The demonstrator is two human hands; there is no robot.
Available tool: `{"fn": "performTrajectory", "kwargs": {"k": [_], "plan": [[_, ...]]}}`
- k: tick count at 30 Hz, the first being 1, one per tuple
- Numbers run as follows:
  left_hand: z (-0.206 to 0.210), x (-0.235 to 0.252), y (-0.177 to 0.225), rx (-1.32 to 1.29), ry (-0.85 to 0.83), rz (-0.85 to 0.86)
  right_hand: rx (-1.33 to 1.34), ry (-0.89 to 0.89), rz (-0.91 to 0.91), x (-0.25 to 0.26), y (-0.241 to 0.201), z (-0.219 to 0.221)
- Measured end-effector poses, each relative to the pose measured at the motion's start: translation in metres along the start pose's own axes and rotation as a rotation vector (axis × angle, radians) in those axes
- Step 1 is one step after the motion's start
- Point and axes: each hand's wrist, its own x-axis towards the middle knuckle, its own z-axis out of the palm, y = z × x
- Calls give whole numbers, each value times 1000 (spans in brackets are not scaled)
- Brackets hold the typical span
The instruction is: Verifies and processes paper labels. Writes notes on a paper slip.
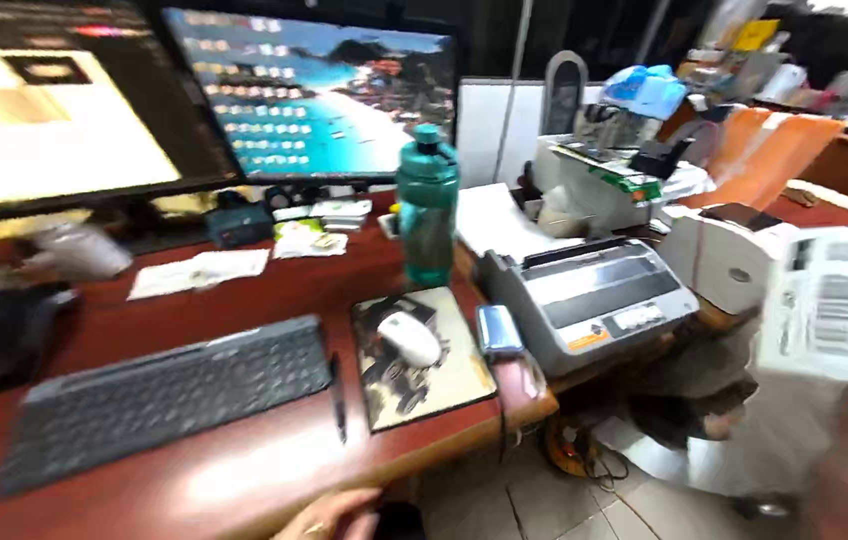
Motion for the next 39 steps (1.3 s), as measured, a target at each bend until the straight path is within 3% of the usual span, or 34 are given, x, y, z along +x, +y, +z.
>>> {"fn": "performTrajectory", "kwargs": {"k": [2,4,5,8,12,14,16,20,25,28,33,39], "plan": [[19,13,39,-452,-199,17,109,-79,-177,-7,-112,22],[25,14,56,-769,-270,48,310,-157,-317,-27,-197,47],[24,7,60,-872,-213,23,386,-193,-365,-40,-230,57],[2,-14,66,-1030,161,-169,443,-301,-481,-80,-300,75],[-46,-19,57,-1035,636,-514,523,-463,-610,-132,-352,86],[-68,-22,38,-997,670,-591,652,-644,-617,-139,-361,88],[-89,-29,19,-1017,638,-640,774,-880,-490,-123,-356,98],[-123,-40,-2,-1138,666,-700,506,-1013,-284,-79,-321,168],[-150,-46,1,-1220,600,-592,289,-1240,-449,-87,-293,233],[-157,-45,3,-1236,535,-539,253,-1250,-643,-92,-284,247],[-161,-41,4,-1241,442,-507,447,-1080,-894,-85,-268,263],[-161,-47,-16,-1002,553,-501,380,-1040,-541,-82,-261,253]]}}
